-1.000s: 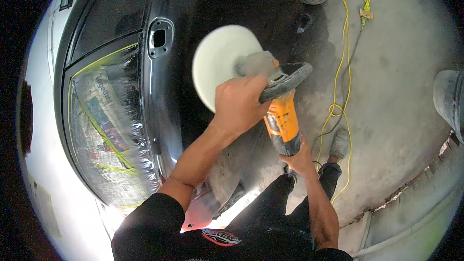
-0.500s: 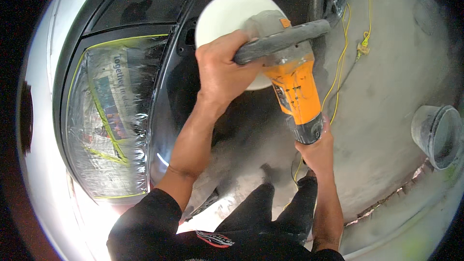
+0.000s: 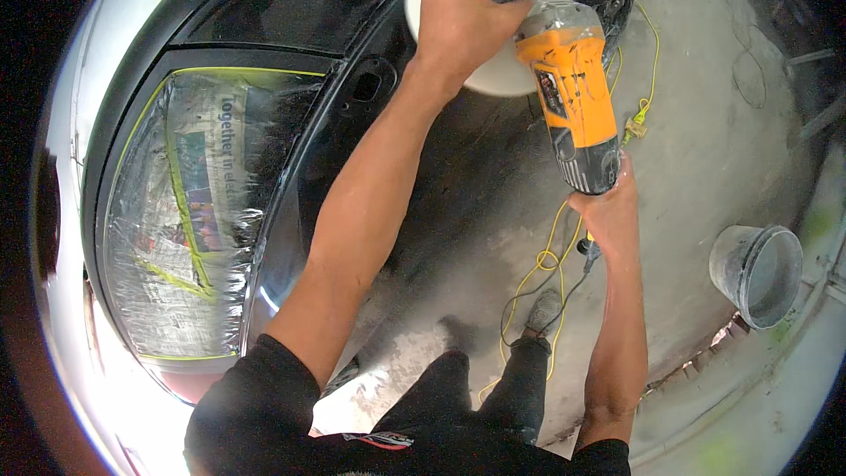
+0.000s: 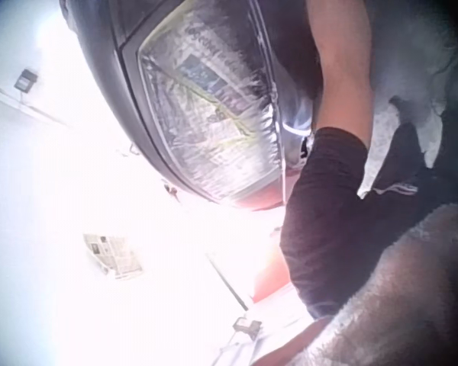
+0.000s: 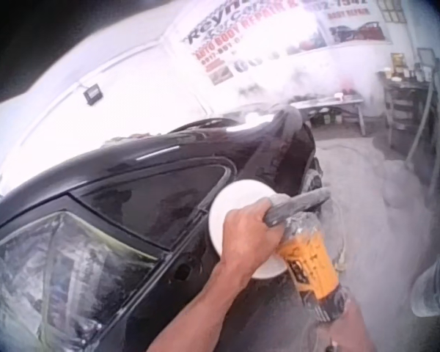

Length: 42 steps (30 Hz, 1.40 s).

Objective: The recorder is using a power polisher to buff and polish the black paint on a car door in a service bay.

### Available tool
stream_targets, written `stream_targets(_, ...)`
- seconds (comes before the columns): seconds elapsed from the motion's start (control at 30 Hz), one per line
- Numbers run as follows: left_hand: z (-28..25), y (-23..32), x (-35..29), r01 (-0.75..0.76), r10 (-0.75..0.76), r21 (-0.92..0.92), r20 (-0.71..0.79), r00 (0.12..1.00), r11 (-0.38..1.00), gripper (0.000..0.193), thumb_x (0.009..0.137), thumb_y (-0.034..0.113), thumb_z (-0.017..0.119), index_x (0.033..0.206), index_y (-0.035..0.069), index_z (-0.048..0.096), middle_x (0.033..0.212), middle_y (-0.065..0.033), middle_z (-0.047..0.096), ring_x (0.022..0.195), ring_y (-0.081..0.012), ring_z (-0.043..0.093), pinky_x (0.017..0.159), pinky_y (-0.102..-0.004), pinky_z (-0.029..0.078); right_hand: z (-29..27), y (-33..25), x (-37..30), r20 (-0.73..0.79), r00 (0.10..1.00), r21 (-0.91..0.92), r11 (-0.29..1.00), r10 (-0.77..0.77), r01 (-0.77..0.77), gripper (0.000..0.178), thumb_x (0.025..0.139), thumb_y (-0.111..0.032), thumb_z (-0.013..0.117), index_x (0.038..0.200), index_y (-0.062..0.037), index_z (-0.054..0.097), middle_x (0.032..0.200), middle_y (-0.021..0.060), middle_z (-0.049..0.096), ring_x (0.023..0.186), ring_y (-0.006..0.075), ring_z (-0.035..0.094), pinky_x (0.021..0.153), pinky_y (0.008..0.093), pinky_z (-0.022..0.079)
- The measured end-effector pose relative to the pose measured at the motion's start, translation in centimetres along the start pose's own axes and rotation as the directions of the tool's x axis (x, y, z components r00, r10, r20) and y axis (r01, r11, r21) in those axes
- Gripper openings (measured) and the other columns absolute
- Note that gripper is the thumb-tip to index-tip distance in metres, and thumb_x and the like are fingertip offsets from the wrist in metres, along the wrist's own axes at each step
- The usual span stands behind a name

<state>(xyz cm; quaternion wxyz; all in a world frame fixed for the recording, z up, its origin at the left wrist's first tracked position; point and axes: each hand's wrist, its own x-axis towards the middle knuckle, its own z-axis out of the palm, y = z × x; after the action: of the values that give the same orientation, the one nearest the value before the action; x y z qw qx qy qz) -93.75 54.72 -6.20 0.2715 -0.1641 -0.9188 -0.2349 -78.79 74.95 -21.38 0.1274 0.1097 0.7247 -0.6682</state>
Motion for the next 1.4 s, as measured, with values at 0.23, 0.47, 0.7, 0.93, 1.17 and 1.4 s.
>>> stream_targets(0.23,-8.9,3.5,-10.3,0.122,-0.118,0.107,-0.047,0.992,0.987,0.022,0.071,0.011,0.086,0.079,0.004,0.067,0.068,-0.0139,0.065,0.06,-0.0272,0.068,0.06,-0.0335,0.052,0.1,0.8,-7.1,0.121,0.987,-0.074,0.99,-0.108,0.117,0.073,0.069,0.002,0.079,0.137,-0.0002,0.053,0.11,0.0138,0.074,0.104,0.024,0.072,0.094,0.0365,0.054)
stream_targets(0.47,-10.2,3.3,-10.8,0.113,-0.105,0.126,-0.068,0.992,0.986,0.023,0.068,0.008,0.086,0.077,0.003,0.065,0.068,-0.0152,0.065,0.061,-0.0273,0.068,0.06,-0.0349,0.052,1.3,0.4,-8.2,0.165,0.984,-0.032,0.996,-0.072,0.079,0.079,0.07,0.004,0.08,0.142,-0.001,0.049,0.115,0.0142,0.073,0.109,0.0234,0.071,0.097,0.0351,0.053)
stream_targets(0.7,-5.9,1.0,-6.8,0.054,-0.058,-0.041,-0.1,0.993,0.998,0.024,0.07,0.009,0.087,0.087,0.004,0.07,0.077,-0.0175,0.07,0.073,-0.0337,0.073,0.066,-0.0397,0.056,1.3,-1.0,-5.3,0.02,0.993,-0.155,0.981,-0.113,0.115,0.07,0.07,0.005,0.078,0.135,0.0004,0.052,0.111,0.0132,0.071,0.102,0.0232,0.07,0.091,0.0348,0.053)
stream_targets(0.93,-13.2,1.3,-15.9,0.044,-0.047,-0.024,-0.134,0.99,0.999,0.03,0.063,0.009,0.087,0.09,0.007,0.073,0.078,-0.0127,0.07,0.072,-0.0342,0.072,0.063,-0.041,0.055,5.1,2.0,-12.3,0.074,0.972,-0.245,0.94,-0.224,0.235,0.078,0.07,0.005,0.078,0.142,-0.003,0.049,0.115,0.0135,0.071,0.107,0.022,0.07,0.095,0.0343,0.053)
stream_targets(1.17,-27.3,1.9,-31.7,0.042,-0.041,0.035,-0.041,0.998,0.998,0.039,0.051,0.011,0.088,0.086,0.008,0.072,0.072,-0.0088,0.059,0.061,-0.0291,0.057,0.055,-0.0404,0.045,12.7,6.1,-24.5,0.21,0.978,-0.124,0.992,0.01,0.017,0.088,0.069,0.003,0.085,0.147,-0.0009,0.045,0.125,0.0132,0.07,0.119,0.0204,0.066,0.106,0.0361,0.05)
stream_targets(1.4,-39.3,3.9,-48.0,0.042,-0.028,0.08,-0.172,0.985,0.996,0.024,0.079,-0.003,0.081,0.074,0.002,0.059,0.059,-0.0055,0.05,0.047,-0.0227,0.05,0.045,-0.0357,0.037,21.3,13.7,-39.7,0.364,0.924,0.12,0.977,0.121,-0.176,0.093,0.074,-0.003,0.092,0.153,-0.0033,0.043,0.137,0.0113,0.066,0.127,0.018,0.063,0.11,0.0352,0.049)
